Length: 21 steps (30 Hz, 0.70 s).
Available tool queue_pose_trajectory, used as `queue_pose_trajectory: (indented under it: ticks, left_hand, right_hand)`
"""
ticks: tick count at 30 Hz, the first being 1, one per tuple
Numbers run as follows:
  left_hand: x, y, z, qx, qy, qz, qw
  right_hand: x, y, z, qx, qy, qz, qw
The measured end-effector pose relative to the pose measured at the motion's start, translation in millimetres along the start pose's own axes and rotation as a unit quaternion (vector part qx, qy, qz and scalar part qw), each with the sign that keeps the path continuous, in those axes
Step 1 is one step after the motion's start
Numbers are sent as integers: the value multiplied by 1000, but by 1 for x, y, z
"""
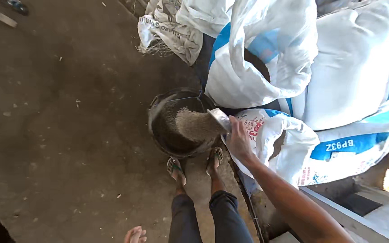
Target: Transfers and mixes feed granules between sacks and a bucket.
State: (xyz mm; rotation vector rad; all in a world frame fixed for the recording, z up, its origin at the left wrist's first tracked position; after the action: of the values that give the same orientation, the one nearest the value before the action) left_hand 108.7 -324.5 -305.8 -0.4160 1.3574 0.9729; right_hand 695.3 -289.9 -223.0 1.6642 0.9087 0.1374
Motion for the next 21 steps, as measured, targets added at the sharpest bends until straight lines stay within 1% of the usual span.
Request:
queue_pose_trajectory:
  ticks: [1,3,4,6,8,10,12,13,14,15,16,17,19,20,21]
  left_hand:
    - [2,-4,5,0,-5,0,1000]
    - [3,-18,21,6,-25,-12,1000]
    - [2,-28,32,11,-38,-25,999]
    - [0,-51,56,25,-65,-49,996]
    - [-2,-77,80,38,-94,-73,992]
    - [-10,-111,107,52,-129,-110,984]
    - [-22,-155,133,80,-169,-172,967]
    - [-30,-183,145,95,-183,-209,956]
    - [-37,-212,156,109,-195,-245,943]
    - [-43,-243,165,120,-205,-278,931]
    - [-48,-273,172,128,-211,-307,919]
    - [-53,-304,179,132,-213,-336,908]
    - [-69,-362,196,148,-217,-384,885]
    - [-80,-389,205,158,-222,-396,877]
    - [-90,-411,215,169,-227,-395,874]
  right_hand:
    - [-4,-6,-9,0,59,56,997]
    - [-19,-7,-20,13,174,155,972]
    - [-28,-2,-18,27,215,190,958]
    - [-43,20,-4,80,255,231,935]
    - [-61,60,21,143,249,259,922]
    - [-86,117,56,152,211,285,923]
    - [-117,175,98,106,161,303,933]
    - [-130,197,119,67,131,293,945]
    - [-138,211,141,24,102,269,957]
    - [-139,214,164,-10,71,234,970]
    - [-133,207,189,-35,36,194,980]
    - [-122,187,219,-39,-13,146,988]
    - [-86,123,287,-25,-130,39,990]
    - [-64,87,320,-29,-158,-1,987]
    - [-41,52,347,-39,-162,-22,986]
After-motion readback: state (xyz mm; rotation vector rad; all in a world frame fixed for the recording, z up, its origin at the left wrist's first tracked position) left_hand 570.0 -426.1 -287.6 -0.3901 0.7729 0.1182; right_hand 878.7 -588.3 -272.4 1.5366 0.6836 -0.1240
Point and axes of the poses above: each hand's wrist, its own x-axis towards the middle knuckle, its own y-axis out of the back of the hand, z = x × y, the point moved 10 cm from there along x, towards the middle knuckle, and after that the axes turned 6 degrees about -y, right-handed, at the moved point
